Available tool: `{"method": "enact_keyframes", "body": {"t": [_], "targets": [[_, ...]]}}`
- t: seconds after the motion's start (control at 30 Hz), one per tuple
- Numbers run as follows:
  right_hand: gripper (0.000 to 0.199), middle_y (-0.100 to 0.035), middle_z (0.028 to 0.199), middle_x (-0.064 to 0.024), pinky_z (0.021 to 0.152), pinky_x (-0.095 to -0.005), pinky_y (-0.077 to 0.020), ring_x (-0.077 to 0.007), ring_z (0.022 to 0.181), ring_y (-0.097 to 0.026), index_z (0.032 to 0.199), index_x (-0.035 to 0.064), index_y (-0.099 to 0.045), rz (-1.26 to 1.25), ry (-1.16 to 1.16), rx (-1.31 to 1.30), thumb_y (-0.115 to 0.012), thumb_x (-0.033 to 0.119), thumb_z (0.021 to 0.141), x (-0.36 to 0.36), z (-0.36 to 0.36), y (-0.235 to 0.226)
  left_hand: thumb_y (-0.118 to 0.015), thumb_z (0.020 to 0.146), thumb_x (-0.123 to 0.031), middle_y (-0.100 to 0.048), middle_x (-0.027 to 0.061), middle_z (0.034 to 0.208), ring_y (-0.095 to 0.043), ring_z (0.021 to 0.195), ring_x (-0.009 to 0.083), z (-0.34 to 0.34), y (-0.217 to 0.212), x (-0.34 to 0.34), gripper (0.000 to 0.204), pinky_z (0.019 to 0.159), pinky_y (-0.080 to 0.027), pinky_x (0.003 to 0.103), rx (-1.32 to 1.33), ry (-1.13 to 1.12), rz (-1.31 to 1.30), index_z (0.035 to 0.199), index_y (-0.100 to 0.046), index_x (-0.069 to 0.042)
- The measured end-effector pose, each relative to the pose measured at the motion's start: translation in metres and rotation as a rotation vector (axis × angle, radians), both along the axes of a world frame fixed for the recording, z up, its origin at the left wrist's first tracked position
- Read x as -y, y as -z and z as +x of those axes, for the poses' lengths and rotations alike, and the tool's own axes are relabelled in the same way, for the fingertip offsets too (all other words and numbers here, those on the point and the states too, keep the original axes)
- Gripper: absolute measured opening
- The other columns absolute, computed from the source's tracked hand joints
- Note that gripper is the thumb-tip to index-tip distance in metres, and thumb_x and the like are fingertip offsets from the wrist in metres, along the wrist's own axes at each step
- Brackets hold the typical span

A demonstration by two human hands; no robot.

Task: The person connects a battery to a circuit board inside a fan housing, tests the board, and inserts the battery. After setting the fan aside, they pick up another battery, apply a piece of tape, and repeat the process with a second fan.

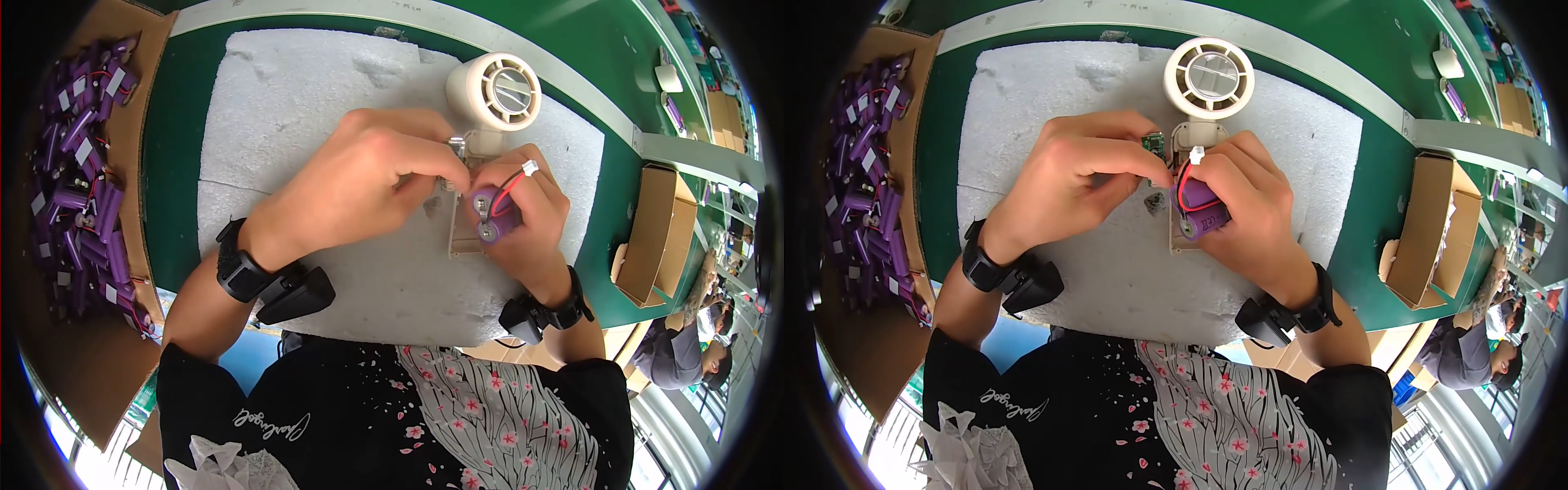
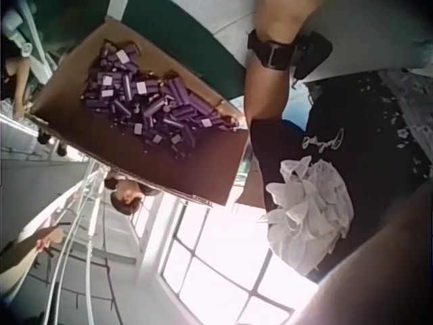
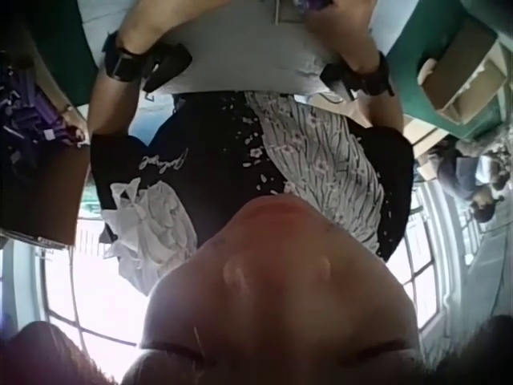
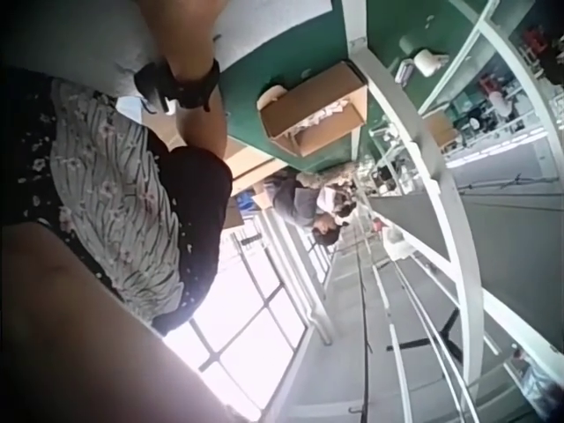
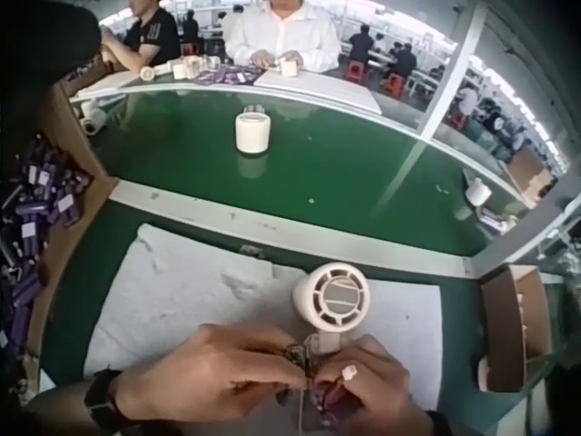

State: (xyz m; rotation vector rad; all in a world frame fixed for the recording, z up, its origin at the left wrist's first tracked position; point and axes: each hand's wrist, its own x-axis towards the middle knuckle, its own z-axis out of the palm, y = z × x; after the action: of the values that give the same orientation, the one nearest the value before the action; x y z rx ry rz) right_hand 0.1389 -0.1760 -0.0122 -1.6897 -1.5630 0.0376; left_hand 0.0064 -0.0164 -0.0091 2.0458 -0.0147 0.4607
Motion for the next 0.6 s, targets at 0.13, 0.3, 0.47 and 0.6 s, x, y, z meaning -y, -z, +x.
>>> {"method": "enact_keyframes", "body": {"t": [0.13, 0.3, 0.47, 0.6], "targets": [[0.033, -0.062, 0.075, -0.0079, 0.060, -0.0330, -0.0474, -0.0265, 0.069, -0.057, 0.082, 0.0045, -0.059, 0.008, 0.007, -0.018, -0.074, -0.006, 0.054, -0.0015, -0.0024, 0.0002, -0.066, 0.067, 0.012, -0.063, 0.0095, 0.094, -0.063, 0.076, 0.0241, 0.0003, -0.0049, 0.0094, 0.027, 0.066, -0.051, 0.029, -0.022, 0.005, -0.122, 0.088, -0.066, -0.005], [0.035, -0.063, 0.077, -0.0077, 0.061, -0.0330, -0.0478, -0.0265, 0.072, -0.058, 0.084, 0.0050, -0.061, -0.009, 0.004, -0.010, -0.074, -0.007, 0.054, -0.0007, -0.0045, -0.0025, -0.067, 0.068, 0.012, -0.064, 0.0090, 0.092, -0.064, 0.076, 0.0242, 0.0033, 0.0007, 0.0093, 0.026, 0.067, -0.051, 0.030, 0.029, 0.002, -0.106, 0.089, -0.063, -0.003], [0.029, -0.063, 0.078, -0.0092, 0.063, -0.0303, -0.0481, -0.0252, 0.074, -0.059, 0.086, 0.0017, -0.063, -0.017, 0.009, 0.016, -0.070, -0.012, 0.062, 0.0000, -0.0069, -0.0039, -0.066, 0.068, 0.012, -0.064, 0.0082, 0.088, -0.064, 0.078, 0.0234, 0.0009, 0.0018, 0.0075, 0.024, 0.069, -0.051, 0.030, -0.012, 0.026, -0.159, 0.086, -0.062, -0.003], [0.031, -0.063, 0.080, -0.0095, 0.063, -0.0314, -0.0486, -0.0251, 0.075, -0.060, 0.087, 0.0020, -0.063, -0.027, 0.045, 0.024, -0.072, -0.011, 0.061, 0.0024, -0.0076, -0.0011, -0.066, 0.068, 0.012, -0.063, 0.0078, 0.084, -0.064, 0.078, 0.0221, 0.0004, -0.0003, 0.0069, 0.023, 0.068, -0.051, 0.029, -0.052, 0.025, -0.140, 0.086, -0.062, -0.003]]}}
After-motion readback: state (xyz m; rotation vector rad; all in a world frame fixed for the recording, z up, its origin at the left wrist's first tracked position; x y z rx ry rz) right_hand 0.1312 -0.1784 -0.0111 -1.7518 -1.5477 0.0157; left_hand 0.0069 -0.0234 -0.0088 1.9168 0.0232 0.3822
